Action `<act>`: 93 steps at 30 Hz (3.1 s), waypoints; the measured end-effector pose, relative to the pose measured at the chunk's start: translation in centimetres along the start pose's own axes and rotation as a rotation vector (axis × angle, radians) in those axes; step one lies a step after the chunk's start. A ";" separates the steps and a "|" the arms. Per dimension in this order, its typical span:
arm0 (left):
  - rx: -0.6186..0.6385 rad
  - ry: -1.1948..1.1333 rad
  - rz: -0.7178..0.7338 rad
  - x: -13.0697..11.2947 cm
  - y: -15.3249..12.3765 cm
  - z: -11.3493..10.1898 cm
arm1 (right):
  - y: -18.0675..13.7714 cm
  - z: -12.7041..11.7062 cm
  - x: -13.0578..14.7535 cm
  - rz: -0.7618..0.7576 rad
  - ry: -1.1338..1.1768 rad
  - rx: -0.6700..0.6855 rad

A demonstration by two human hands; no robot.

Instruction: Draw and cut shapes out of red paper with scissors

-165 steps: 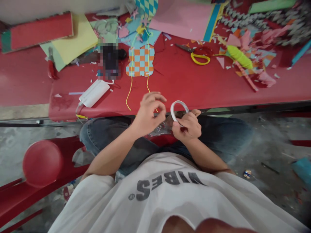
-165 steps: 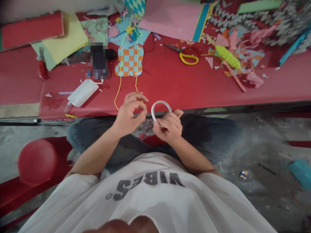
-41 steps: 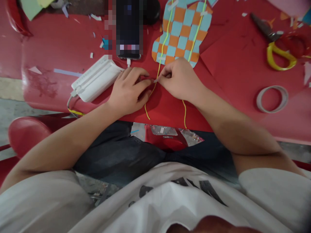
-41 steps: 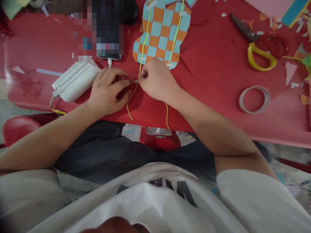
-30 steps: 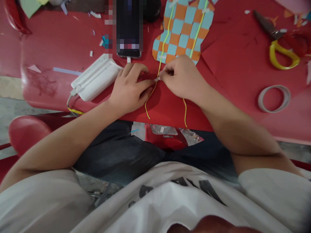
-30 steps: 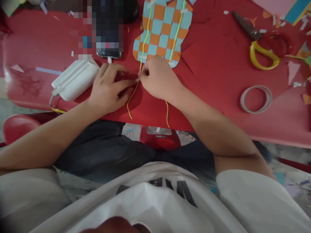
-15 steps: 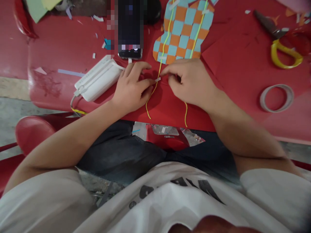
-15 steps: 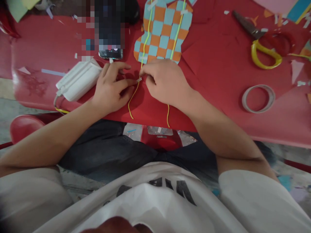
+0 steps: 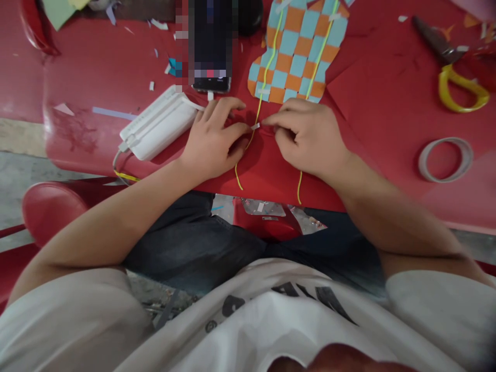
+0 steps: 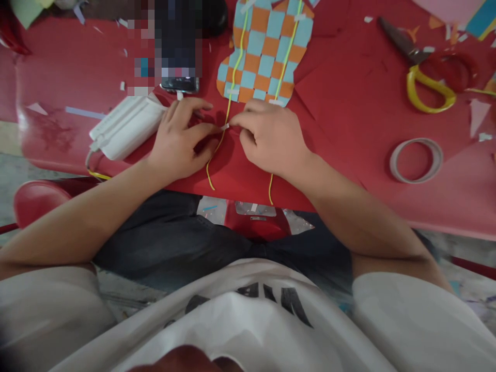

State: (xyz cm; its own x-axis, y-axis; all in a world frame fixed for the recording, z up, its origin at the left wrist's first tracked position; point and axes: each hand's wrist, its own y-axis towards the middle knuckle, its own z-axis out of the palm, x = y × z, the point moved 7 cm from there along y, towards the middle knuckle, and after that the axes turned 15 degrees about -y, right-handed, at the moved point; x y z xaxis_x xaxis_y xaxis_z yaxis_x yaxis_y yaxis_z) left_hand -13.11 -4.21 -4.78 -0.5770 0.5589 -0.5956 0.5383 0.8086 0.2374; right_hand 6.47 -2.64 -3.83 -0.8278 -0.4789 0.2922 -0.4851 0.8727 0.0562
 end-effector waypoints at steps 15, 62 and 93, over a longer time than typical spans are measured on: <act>0.005 -0.038 -0.027 0.1 0.1 0.0 | 0.1 0.6 -0.2 -0.033 0.004 0.021; 0.017 -0.039 -0.057 0.6 0.1 0.2 | -0.2 1.2 0.2 -0.126 -0.081 -0.078; 0.059 0.071 -0.014 0.5 0.0 0.4 | 0.0 0.8 0.4 -0.114 -0.083 -0.005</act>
State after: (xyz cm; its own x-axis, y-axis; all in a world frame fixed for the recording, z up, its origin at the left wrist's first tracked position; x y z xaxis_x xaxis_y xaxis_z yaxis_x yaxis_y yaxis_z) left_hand -13.15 -3.98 -5.34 -0.6255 0.5610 -0.5423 0.5642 0.8053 0.1823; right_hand 5.88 -2.91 -4.45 -0.7880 -0.5812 0.2033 -0.5761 0.8124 0.0897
